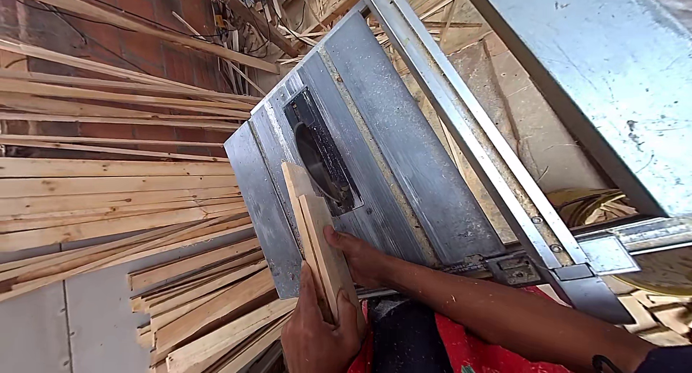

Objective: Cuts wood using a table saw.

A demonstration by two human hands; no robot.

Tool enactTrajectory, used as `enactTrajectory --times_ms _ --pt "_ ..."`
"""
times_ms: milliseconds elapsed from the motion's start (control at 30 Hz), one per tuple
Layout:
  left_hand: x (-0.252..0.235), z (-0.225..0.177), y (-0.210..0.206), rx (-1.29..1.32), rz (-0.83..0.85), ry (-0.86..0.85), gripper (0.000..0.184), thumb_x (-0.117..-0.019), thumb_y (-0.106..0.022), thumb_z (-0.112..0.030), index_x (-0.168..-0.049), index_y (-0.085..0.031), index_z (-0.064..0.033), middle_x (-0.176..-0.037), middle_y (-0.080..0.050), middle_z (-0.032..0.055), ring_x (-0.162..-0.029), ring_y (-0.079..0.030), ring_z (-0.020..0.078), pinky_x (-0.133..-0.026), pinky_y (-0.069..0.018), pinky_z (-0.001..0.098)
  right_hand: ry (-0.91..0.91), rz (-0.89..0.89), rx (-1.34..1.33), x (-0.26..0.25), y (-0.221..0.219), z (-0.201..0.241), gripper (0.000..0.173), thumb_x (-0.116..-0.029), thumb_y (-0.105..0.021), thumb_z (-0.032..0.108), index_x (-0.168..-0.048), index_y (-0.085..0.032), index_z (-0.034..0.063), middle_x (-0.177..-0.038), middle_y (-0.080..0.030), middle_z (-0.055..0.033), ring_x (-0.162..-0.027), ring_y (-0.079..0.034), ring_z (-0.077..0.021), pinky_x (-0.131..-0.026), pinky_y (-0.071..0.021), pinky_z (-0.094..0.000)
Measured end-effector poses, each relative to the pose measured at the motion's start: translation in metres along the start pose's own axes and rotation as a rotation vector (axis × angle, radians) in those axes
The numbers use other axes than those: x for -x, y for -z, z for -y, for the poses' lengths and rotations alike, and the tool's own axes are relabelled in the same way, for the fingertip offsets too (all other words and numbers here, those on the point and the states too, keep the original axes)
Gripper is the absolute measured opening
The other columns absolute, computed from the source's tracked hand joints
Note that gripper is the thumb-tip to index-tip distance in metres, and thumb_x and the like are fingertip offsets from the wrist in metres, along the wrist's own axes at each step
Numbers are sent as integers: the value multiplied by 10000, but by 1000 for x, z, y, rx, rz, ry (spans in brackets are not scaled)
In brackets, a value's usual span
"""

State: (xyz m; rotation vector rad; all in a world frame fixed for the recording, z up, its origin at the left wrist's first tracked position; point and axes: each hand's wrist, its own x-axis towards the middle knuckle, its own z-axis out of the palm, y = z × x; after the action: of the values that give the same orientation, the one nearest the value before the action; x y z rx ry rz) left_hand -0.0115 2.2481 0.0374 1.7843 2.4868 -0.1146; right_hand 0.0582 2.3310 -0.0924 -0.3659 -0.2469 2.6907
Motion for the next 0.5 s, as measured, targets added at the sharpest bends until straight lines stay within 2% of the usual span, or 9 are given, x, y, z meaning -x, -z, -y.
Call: enactTrajectory --times_ms 233,333,500 --pt "-9 -8 -17 -18 76 21 705 -852 -623 -383 -1369 -577 94 -866 -756 69 -663 -714 173 -564 -584 411 -48 -107 63 5 17 -4 572 -1077 -326 554 -1348 -551 103 -1176 -688 -64 -1120 -666 -148 -985 -547 -357" --pt "-10 -10 -16 -17 39 -14 707 -848 -625 -371 -1350 -578 124 -857 -756 86 -656 -717 180 -552 -581 408 -32 -101 42 4 15 -1 553 -1077 -341 545 -1323 -566 103 -1148 -698 -62 -1098 -678 -148 -970 -559 -357" --pt "-5 -7 -6 16 -2 -16 717 -849 -648 -362 -1361 -559 132 -903 -764 97 -676 -725 156 -552 -590 393 -4 -25 30 3 5 3 528 -1078 -371 513 -1357 -528 93 -1169 -689 -50 -1113 -671 -132 -994 -552 -349"
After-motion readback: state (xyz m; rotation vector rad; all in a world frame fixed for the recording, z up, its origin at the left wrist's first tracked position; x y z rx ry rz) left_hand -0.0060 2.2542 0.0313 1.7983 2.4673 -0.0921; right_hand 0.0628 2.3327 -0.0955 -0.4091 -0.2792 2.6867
